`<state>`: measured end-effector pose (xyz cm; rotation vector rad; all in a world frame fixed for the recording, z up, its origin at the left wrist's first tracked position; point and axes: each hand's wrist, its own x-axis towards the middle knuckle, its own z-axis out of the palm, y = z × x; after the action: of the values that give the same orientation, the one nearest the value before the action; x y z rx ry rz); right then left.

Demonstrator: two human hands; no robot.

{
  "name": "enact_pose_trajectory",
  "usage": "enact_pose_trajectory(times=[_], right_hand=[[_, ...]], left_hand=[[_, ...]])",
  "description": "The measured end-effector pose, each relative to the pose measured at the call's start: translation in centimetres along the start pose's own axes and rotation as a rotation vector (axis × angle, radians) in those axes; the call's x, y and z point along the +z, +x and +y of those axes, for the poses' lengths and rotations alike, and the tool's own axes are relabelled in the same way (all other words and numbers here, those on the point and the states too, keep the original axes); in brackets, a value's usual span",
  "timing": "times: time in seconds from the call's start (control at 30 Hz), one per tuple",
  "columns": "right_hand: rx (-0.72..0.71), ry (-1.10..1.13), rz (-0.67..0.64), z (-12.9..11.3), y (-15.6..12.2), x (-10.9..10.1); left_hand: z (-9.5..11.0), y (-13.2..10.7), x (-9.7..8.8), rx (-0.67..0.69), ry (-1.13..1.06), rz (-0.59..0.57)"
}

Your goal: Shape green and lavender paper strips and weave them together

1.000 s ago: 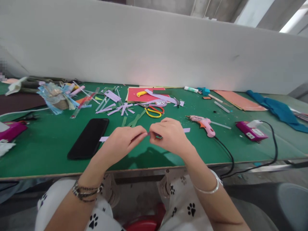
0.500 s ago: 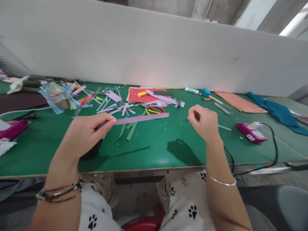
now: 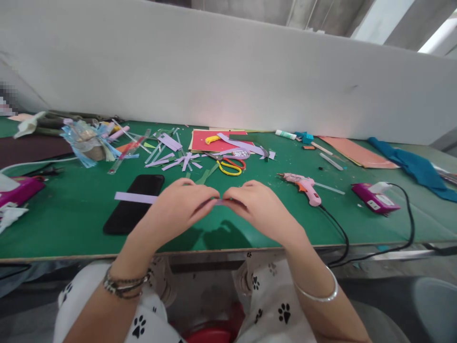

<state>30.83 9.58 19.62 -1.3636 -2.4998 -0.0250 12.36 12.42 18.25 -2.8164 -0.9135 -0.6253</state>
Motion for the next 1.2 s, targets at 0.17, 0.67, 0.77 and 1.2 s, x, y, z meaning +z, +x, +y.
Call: enact_pose_trajectory(times=[0.17,0.67,0.77,1.2], right_hand=[[0.098,0.028,-0.028,-0.6,0.3,0.4],[0.133,0.125,0.078,3.6,-2.1,-3.9],[0.157,0.118,0.100,3.7,-2.4,-4.4],[-0.008,0.088,0.010,3.0,-1.8,-3.1]], left_hand=[[0.9,0.7,1.5,0.088,0.169,0.129],[-3.9,-0.2,1.3,-0.345,0.299,0.105],[-5.3,-1.1,0.6,-0.492,0.290,0.117],[-3.7,-1.2,0.0,-0.275,0.094,0.434]])
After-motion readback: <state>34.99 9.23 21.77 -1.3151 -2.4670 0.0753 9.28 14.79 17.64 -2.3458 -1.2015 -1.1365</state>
